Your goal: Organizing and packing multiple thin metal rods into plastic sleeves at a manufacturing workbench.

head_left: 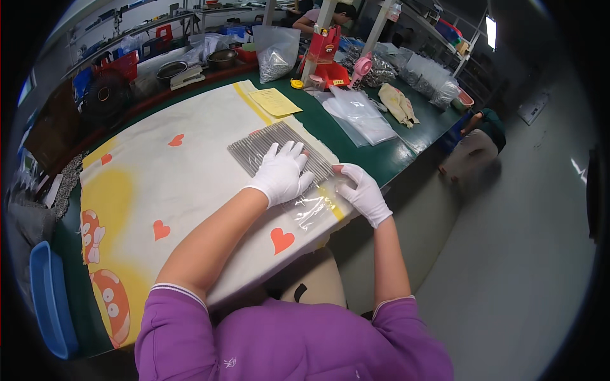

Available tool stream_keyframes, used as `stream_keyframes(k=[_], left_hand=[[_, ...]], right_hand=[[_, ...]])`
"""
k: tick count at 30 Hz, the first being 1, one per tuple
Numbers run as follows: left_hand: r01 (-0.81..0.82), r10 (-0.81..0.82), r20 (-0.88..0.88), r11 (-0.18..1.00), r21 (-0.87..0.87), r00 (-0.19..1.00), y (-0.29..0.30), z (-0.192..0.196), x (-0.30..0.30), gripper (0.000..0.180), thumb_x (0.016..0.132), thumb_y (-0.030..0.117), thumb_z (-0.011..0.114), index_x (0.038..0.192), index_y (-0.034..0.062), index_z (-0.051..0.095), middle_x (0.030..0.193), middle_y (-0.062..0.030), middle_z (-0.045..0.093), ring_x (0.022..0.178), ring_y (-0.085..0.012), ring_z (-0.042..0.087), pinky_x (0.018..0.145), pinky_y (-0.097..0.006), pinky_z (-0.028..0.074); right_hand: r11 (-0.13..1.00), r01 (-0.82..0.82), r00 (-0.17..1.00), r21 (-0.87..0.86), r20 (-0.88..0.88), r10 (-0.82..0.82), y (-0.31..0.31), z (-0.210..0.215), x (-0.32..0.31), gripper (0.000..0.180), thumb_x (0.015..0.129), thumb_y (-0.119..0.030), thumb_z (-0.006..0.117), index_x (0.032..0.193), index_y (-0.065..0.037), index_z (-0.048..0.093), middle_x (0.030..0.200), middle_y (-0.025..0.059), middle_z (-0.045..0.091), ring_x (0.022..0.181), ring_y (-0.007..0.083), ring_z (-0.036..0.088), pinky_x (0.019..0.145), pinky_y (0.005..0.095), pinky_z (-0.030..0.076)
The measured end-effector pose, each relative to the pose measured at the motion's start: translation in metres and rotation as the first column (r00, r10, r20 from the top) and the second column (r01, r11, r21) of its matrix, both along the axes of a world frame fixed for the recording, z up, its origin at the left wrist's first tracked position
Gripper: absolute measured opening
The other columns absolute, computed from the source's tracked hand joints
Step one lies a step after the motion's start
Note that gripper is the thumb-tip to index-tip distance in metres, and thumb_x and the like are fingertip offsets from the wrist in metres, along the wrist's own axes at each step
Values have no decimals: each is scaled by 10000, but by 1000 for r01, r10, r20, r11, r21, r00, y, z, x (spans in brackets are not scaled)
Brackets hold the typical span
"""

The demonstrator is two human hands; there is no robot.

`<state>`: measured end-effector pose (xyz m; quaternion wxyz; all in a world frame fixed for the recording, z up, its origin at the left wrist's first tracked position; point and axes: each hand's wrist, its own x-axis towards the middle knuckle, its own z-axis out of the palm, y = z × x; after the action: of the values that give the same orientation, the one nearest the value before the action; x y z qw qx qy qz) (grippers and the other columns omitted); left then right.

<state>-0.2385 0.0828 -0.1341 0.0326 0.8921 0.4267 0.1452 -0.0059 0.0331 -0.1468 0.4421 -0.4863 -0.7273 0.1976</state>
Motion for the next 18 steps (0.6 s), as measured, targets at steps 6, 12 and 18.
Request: stream_keyframes(k=[6, 12, 18], left_hand=[[96, -214, 472, 960, 261, 855, -6, -9, -13, 218, 797, 151, 567, 948, 13, 641, 1041, -158, 646, 1033, -342, 587, 917, -444, 456], [-132, -91, 552, 927, 351, 829, 1, -17, -20, 91, 762, 110, 591, 805, 35, 619, 847, -132, 636, 829, -331, 606, 774, -435, 489], [-10, -118, 490, 968, 252, 864, 4, -14, -19, 152, 782, 133, 573, 869, 34, 647, 947, -109, 651, 944, -297, 607, 872, -433, 468]], right_hand=[[987, -38, 998, -159, 47, 46, 30, 7, 8, 312, 765, 7, 690, 1071, -51, 685, 1055, 67, 627, 955, 158, 624, 876, 260, 492], [987, -144, 989, -78, 8, 145, 30, 3, 11, 319, 747, -23, 732, 1060, -59, 682, 958, 12, 627, 855, 100, 582, 803, 232, 477], [944, -68, 983, -324, -185, 8, 36, 7, 0, 287, 739, -66, 775, 1010, -65, 680, 931, -16, 599, 864, 77, 553, 796, 219, 453]])
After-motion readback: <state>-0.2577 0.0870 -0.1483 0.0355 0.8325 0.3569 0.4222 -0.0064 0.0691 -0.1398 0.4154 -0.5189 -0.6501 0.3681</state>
